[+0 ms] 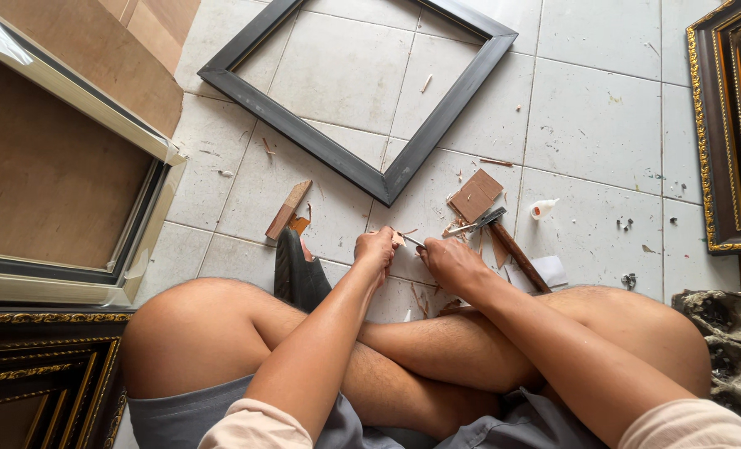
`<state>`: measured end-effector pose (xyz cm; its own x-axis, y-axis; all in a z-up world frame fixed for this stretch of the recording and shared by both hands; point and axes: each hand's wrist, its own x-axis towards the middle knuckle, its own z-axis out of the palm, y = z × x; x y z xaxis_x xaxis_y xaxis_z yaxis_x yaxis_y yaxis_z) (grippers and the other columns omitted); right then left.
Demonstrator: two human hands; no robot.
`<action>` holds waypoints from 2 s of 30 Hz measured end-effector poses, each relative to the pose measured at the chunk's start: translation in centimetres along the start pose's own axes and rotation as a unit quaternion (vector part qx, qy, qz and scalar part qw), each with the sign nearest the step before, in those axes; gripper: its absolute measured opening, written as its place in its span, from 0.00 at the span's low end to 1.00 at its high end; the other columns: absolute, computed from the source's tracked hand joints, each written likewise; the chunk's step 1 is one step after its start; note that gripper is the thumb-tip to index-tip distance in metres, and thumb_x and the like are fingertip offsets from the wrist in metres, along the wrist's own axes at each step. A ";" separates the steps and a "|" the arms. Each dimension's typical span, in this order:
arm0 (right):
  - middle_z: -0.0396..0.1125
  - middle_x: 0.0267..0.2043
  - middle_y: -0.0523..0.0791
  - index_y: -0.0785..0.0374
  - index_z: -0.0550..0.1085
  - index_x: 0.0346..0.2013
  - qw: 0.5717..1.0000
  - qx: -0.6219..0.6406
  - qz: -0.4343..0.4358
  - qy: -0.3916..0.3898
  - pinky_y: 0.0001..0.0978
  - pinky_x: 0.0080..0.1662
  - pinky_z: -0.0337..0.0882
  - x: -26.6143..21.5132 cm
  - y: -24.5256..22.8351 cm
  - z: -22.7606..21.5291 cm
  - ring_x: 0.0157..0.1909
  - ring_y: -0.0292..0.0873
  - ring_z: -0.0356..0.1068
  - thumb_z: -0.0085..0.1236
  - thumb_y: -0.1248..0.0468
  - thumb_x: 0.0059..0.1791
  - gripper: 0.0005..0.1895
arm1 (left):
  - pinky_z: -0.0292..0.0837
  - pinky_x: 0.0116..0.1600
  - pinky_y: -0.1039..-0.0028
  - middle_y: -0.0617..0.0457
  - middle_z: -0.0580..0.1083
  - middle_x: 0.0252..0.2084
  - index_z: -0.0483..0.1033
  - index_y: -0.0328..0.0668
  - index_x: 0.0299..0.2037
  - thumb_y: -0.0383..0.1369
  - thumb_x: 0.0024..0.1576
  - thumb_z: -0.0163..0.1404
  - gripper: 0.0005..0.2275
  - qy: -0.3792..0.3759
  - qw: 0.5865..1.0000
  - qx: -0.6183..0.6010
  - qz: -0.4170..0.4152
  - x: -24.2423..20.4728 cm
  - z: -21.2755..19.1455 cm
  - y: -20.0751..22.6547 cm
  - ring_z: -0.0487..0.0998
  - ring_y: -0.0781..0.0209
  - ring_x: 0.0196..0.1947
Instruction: The person sits on the floor and assembles a picture frame by cutting small wooden corner pieces with a utility knife and attaching them to the frame corners using glue. The person handles the frame, wooden pieces, knife, and glue bottle throughout the process.
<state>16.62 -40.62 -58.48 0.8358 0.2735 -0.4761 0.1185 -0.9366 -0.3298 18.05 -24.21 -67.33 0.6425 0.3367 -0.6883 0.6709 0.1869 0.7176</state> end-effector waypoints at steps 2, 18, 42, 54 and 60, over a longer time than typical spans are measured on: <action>0.78 0.39 0.63 0.60 0.80 0.45 1.000 -0.009 0.003 0.003 0.68 0.52 0.80 1.0 0.1 0.3 0.51 0.72 0.82 0.43 0.51 0.61 0.21 | 0.53 0.14 0.76 0.55 0.63 0.09 0.78 0.42 0.19 0.37 0.55 0.52 0.13 0.003 1.000 0.002 0.006 -0.1 0.2 0.1 0.60 0.69 0.06; 0.46 0.21 0.35 0.63 0.76 0.38 0.832 0.545 0.107 -0.010 0.19 0.18 0.45 -4.4 1.3 -1.2 0.17 0.29 0.45 0.61 0.51 0.59 0.17 | 0.43 0.19 0.79 0.67 0.50 0.15 0.65 0.54 0.23 0.53 0.68 0.55 0.24 -0.317 0.948 0.011 -0.003 -8.3 -2.7 2.8 0.48 0.74 0.11; 0.77 0.32 0.56 0.55 0.81 0.42 0.995 -0.039 -0.008 0.093 0.61 0.47 0.81 -7.1 -1.4 -2.3 0.44 0.67 0.84 0.44 0.44 0.62 0.24 | 0.52 0.16 0.79 0.60 0.63 0.12 0.73 0.47 0.23 0.37 0.57 0.54 0.11 -0.013 0.999 -0.051 0.007 -1.1 -0.6 -1.7 0.64 0.71 0.08; 0.78 0.30 0.57 0.58 0.80 0.42 0.994 -0.050 -0.013 0.096 0.66 0.46 0.82 -6.9 -0.7 -1.5 0.41 0.67 0.84 0.43 0.47 0.63 0.23 | 0.64 0.17 0.76 0.56 0.72 0.14 0.82 0.44 0.34 0.40 0.60 0.48 0.12 0.034 0.999 -0.035 0.020 -1.0 0.7 -2.9 0.69 0.66 0.09; 0.78 0.31 0.57 0.58 0.80 0.43 0.995 -0.048 -0.006 0.086 0.68 0.47 0.81 -7.0 -0.9 -1.6 0.43 0.68 0.84 0.43 0.47 0.63 0.23 | 0.63 0.16 0.76 0.55 0.71 0.14 0.82 0.41 0.33 0.38 0.61 0.47 0.12 0.035 0.998 -0.056 0.021 -1.6 0.8 -2.6 0.68 0.66 0.09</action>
<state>11.46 -42.02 -53.52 0.9121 0.2515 -0.3239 0.1735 -0.9523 -0.2508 15.53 -25.95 -68.14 0.6390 0.4095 -0.6511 0.5953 0.2727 0.7558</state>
